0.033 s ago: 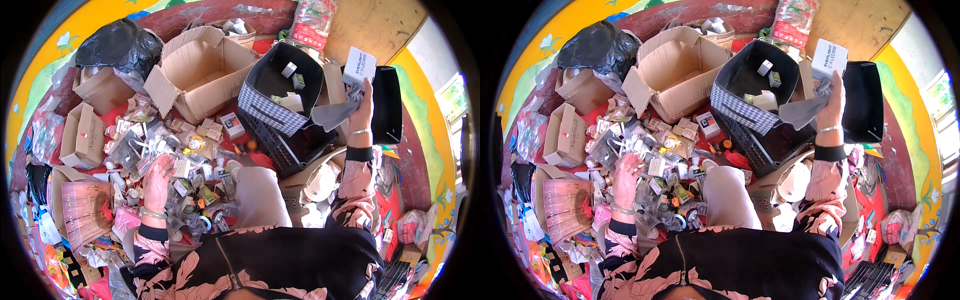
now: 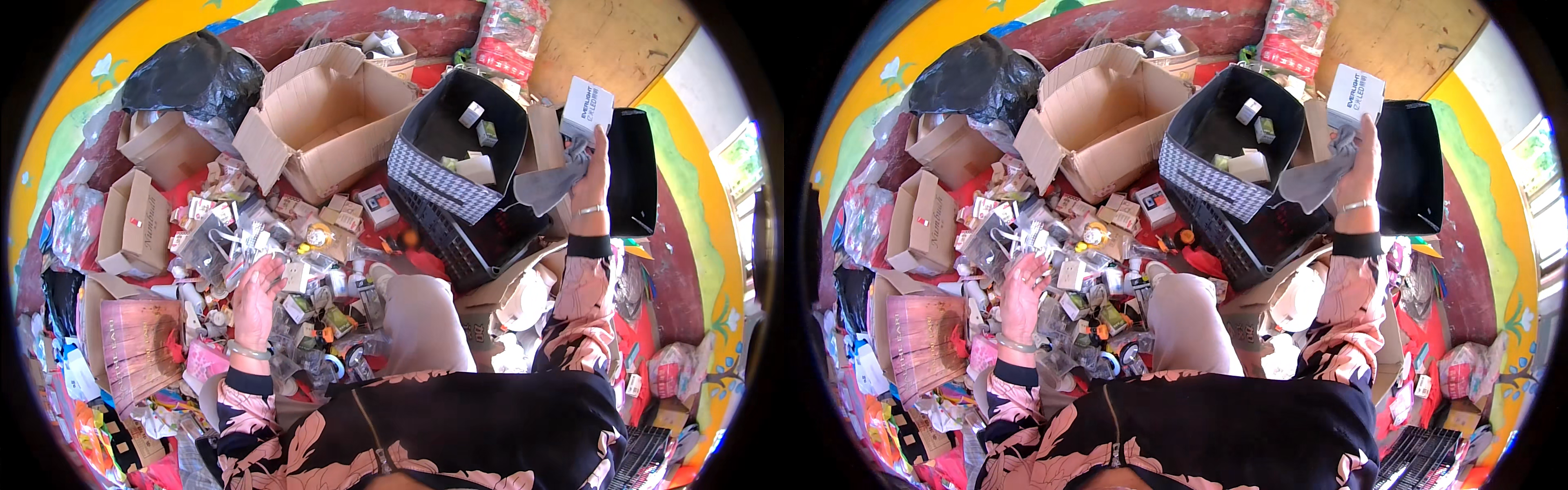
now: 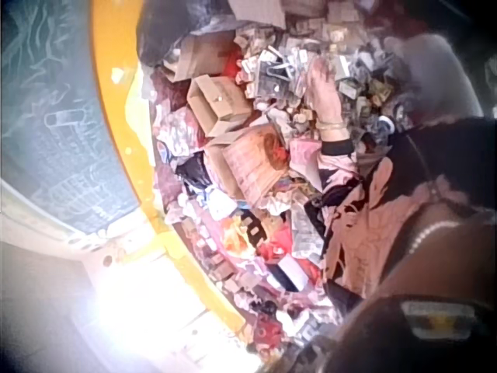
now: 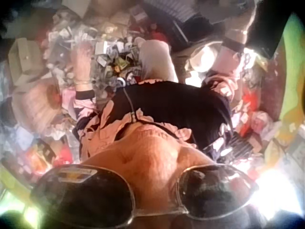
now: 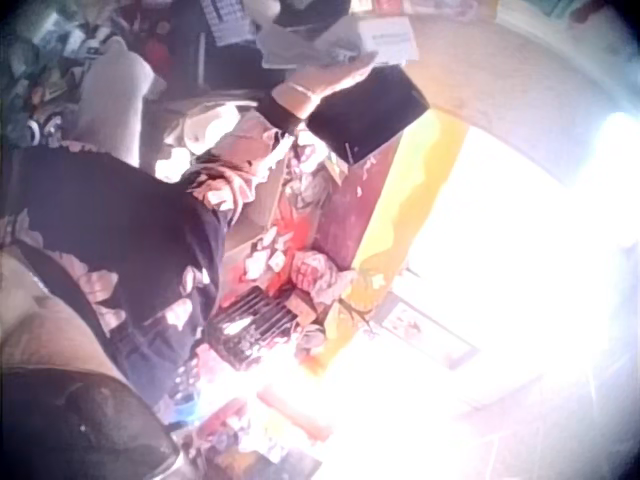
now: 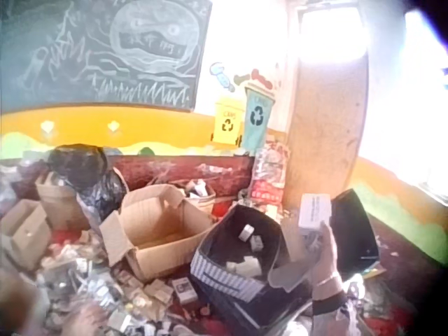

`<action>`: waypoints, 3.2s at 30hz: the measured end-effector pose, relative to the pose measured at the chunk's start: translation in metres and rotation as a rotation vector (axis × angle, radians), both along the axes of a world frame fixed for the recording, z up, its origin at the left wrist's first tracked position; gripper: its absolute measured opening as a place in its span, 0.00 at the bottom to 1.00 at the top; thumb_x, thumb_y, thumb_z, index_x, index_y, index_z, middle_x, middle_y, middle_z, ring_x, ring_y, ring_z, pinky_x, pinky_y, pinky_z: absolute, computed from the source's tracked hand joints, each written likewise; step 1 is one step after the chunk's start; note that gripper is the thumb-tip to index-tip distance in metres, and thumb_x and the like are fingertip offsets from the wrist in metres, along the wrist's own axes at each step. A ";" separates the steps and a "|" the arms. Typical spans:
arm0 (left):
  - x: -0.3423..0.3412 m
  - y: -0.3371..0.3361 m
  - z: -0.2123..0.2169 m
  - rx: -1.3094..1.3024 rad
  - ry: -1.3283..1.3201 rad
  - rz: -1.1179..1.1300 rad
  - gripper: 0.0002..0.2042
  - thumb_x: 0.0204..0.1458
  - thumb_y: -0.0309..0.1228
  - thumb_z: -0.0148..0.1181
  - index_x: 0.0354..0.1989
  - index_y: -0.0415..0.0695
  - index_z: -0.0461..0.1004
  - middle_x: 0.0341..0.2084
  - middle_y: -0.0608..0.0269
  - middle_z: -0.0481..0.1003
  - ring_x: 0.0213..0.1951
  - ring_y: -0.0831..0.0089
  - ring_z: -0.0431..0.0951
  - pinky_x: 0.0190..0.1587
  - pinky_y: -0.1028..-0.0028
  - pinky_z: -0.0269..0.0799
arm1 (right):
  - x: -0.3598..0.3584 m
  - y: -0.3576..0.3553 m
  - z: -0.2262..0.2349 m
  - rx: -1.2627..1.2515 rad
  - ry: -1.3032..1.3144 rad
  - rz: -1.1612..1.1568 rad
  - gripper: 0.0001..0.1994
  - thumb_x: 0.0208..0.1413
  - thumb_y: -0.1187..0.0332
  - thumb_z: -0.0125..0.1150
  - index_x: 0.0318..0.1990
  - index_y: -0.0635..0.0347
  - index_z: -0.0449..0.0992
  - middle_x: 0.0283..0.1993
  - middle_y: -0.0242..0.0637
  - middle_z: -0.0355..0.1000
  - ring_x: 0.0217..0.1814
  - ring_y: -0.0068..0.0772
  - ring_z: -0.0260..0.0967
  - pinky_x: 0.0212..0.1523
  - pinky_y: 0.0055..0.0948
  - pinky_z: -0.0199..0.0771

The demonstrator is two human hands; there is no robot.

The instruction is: The person sits on the floor and wipes various small items with a grey cloth. They handle a small white box, a black and red circular device, and a blue and white box, wiping each one before placing them down or back into boxes.

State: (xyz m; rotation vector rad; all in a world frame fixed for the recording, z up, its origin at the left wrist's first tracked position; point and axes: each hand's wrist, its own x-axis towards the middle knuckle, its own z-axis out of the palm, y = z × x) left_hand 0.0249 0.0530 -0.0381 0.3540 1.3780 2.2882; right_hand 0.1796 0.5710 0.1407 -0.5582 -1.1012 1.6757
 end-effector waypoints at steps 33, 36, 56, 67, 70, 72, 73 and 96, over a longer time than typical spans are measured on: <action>-0.019 0.013 -0.058 -0.659 0.117 0.062 0.15 0.58 0.35 0.56 0.47 0.37 0.74 0.36 0.67 0.76 0.38 0.83 0.73 0.41 0.81 0.68 | -0.100 -0.011 -0.044 0.431 -0.967 1.053 0.12 0.59 0.66 0.53 0.44 0.66 0.75 0.23 0.32 0.70 0.20 0.21 0.67 0.23 0.19 0.67; -0.020 0.007 -0.043 -0.459 -0.118 0.245 0.16 0.57 0.35 0.55 0.48 0.37 0.73 0.43 0.60 0.76 0.45 0.72 0.75 0.47 0.73 0.70 | -0.096 -0.071 -0.042 0.487 -0.980 1.266 0.10 0.58 0.71 0.52 0.43 0.67 0.74 0.24 0.32 0.71 0.17 0.19 0.64 0.21 0.18 0.66; -0.018 -0.084 0.013 0.105 -0.307 0.530 0.14 0.56 0.33 0.51 0.46 0.36 0.71 0.45 0.54 0.74 0.49 0.64 0.73 0.53 0.67 0.67 | -0.216 -0.135 -0.346 1.359 -1.347 1.624 0.12 0.42 0.71 0.60 0.37 0.57 0.82 0.37 0.41 0.78 0.40 0.39 0.75 0.45 0.31 0.72; -0.021 -0.118 0.049 0.270 -0.270 0.700 0.14 0.56 0.32 0.50 0.44 0.34 0.71 0.43 0.52 0.74 0.47 0.63 0.73 0.51 0.67 0.68 | -0.243 -0.354 -0.423 1.330 -1.489 1.293 0.54 0.34 0.47 0.70 0.68 0.56 0.46 0.62 0.58 0.58 0.59 0.53 0.65 0.56 0.38 0.68; -0.016 -0.129 0.044 0.275 -0.325 0.654 0.18 0.55 0.32 0.52 0.49 0.30 0.68 0.47 0.49 0.72 0.51 0.60 0.71 0.54 0.66 0.67 | -0.240 -0.394 -0.436 1.346 -1.603 1.077 0.56 0.34 0.47 0.71 0.69 0.53 0.41 0.67 0.56 0.50 0.59 0.54 0.64 0.57 0.41 0.67; -0.015 -0.130 0.044 0.267 -0.361 0.649 0.13 0.56 0.32 0.50 0.44 0.35 0.71 0.44 0.52 0.74 0.47 0.64 0.73 0.51 0.68 0.67 | -0.236 -0.402 -0.444 1.335 -1.648 1.054 0.58 0.33 0.48 0.72 0.70 0.51 0.38 0.69 0.55 0.46 0.60 0.56 0.64 0.57 0.43 0.67; -0.015 -0.132 0.042 0.274 -0.371 0.641 0.13 0.56 0.32 0.50 0.44 0.35 0.71 0.44 0.53 0.74 0.47 0.64 0.73 0.51 0.68 0.67 | -0.236 -0.405 -0.442 1.333 -1.669 1.051 0.59 0.32 0.48 0.72 0.70 0.50 0.37 0.68 0.56 0.48 0.60 0.55 0.64 0.57 0.42 0.68; 0.021 -0.047 0.041 0.462 0.009 0.021 0.38 0.45 0.44 0.65 0.62 0.40 0.55 0.53 0.55 0.67 0.56 0.61 0.68 0.60 0.64 0.61 | -0.088 -0.407 -0.094 0.286 -0.336 1.334 0.47 0.42 0.69 0.72 0.68 0.65 0.46 0.58 0.38 0.63 0.48 0.26 0.68 0.49 0.25 0.70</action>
